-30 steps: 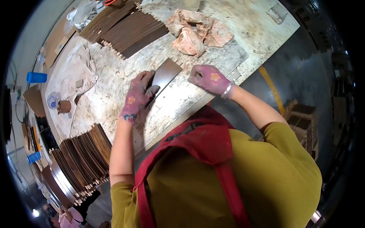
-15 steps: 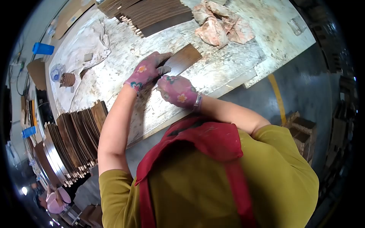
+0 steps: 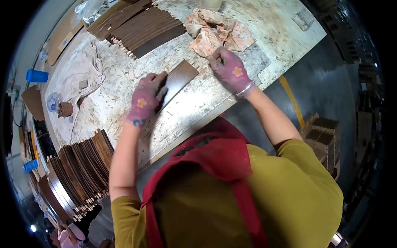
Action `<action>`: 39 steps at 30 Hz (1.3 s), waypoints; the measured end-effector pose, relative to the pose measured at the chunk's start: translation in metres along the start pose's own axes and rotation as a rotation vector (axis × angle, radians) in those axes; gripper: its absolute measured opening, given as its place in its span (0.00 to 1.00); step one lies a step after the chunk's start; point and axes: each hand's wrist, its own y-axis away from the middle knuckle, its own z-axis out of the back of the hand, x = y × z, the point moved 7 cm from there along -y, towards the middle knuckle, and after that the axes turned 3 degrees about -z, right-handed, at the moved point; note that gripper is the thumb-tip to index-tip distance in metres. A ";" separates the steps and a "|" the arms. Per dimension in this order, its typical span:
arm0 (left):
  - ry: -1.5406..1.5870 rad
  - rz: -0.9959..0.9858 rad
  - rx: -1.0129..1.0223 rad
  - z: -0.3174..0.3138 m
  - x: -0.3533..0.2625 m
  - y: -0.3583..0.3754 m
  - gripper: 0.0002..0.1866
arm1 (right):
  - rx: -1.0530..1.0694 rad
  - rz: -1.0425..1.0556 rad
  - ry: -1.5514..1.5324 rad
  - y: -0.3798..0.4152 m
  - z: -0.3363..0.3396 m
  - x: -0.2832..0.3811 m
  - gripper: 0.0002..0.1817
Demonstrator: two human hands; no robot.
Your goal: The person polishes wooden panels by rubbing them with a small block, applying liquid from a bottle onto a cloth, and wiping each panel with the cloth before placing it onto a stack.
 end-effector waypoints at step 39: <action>-0.169 0.376 -0.382 -0.021 0.008 0.096 0.39 | 0.350 -0.096 -0.776 -0.056 -0.132 0.036 0.13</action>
